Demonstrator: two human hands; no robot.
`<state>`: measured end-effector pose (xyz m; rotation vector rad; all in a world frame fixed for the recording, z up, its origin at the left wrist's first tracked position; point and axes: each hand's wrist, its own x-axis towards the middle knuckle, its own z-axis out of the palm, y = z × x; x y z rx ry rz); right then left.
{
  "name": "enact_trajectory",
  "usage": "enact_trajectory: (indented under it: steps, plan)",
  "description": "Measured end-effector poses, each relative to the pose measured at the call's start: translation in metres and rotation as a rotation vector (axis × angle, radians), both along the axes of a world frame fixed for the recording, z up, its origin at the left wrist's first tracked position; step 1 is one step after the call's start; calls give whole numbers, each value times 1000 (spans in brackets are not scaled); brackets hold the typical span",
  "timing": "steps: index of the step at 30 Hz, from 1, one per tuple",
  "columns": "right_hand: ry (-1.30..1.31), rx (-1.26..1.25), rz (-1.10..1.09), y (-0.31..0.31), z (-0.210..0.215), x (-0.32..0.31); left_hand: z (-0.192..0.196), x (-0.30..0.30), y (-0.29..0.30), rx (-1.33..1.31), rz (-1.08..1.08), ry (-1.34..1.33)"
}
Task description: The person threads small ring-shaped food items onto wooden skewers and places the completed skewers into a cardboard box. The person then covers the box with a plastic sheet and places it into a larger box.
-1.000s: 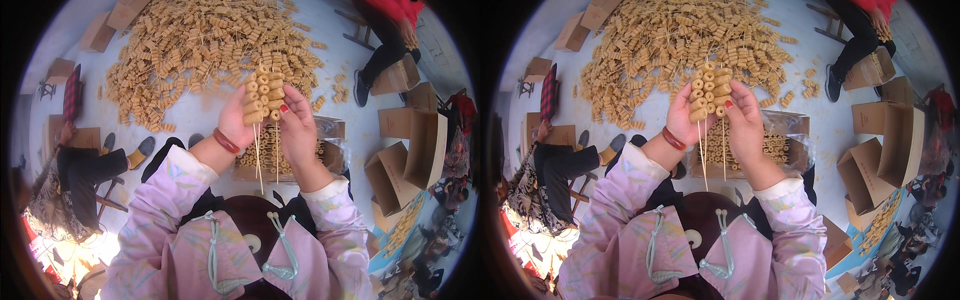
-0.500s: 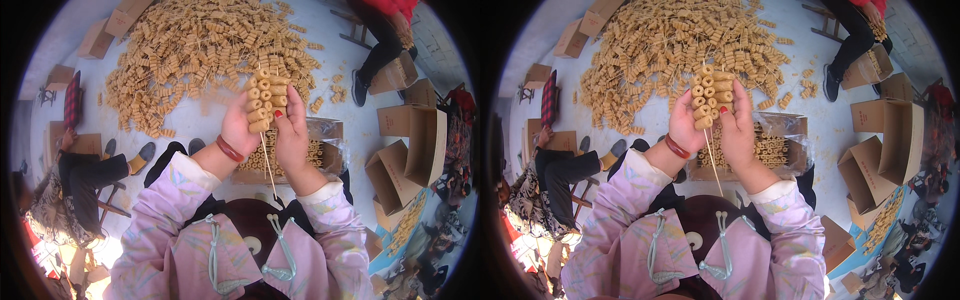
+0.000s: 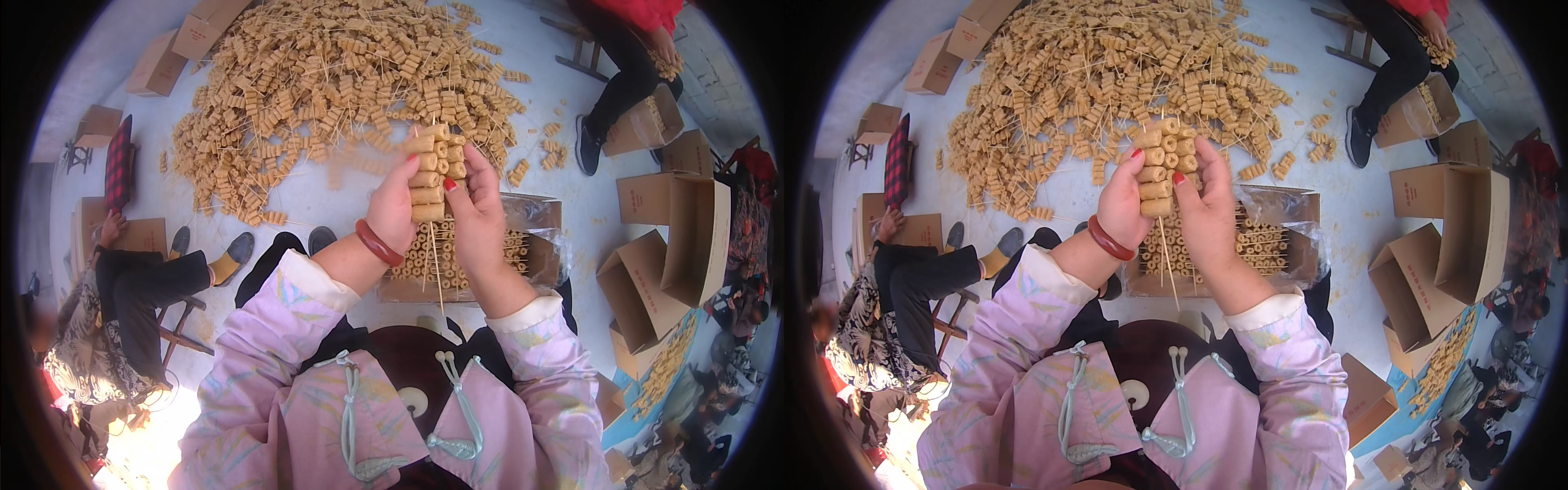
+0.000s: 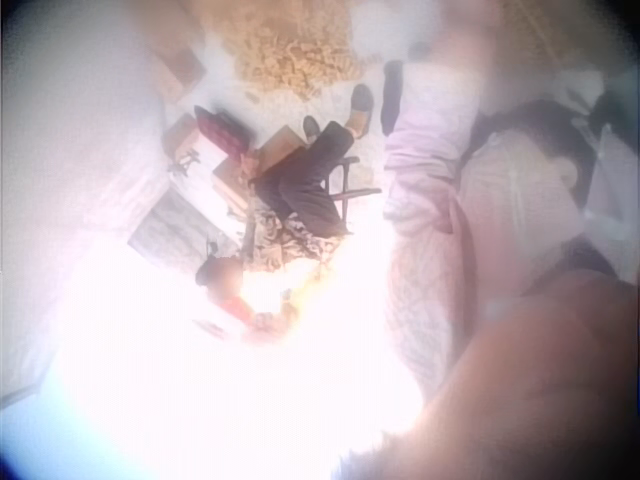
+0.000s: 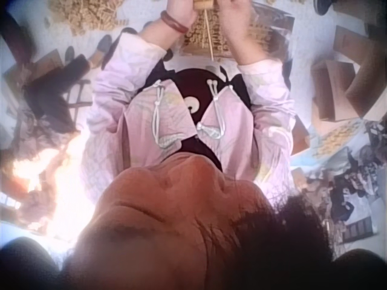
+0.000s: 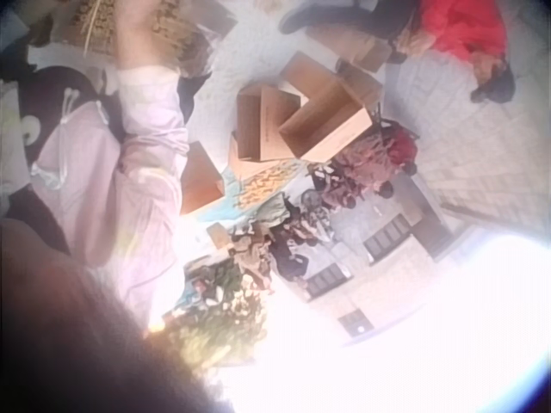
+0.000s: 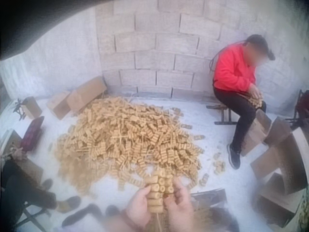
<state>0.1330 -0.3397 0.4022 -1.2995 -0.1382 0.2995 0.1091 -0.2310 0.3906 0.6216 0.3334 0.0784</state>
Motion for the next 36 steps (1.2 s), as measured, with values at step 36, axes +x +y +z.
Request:
enact_trajectory:
  steps: [36]
  plan:
    - [-193, -70, 125, 1, 2, -10, -1, -1, 0, 20, -127, -141]
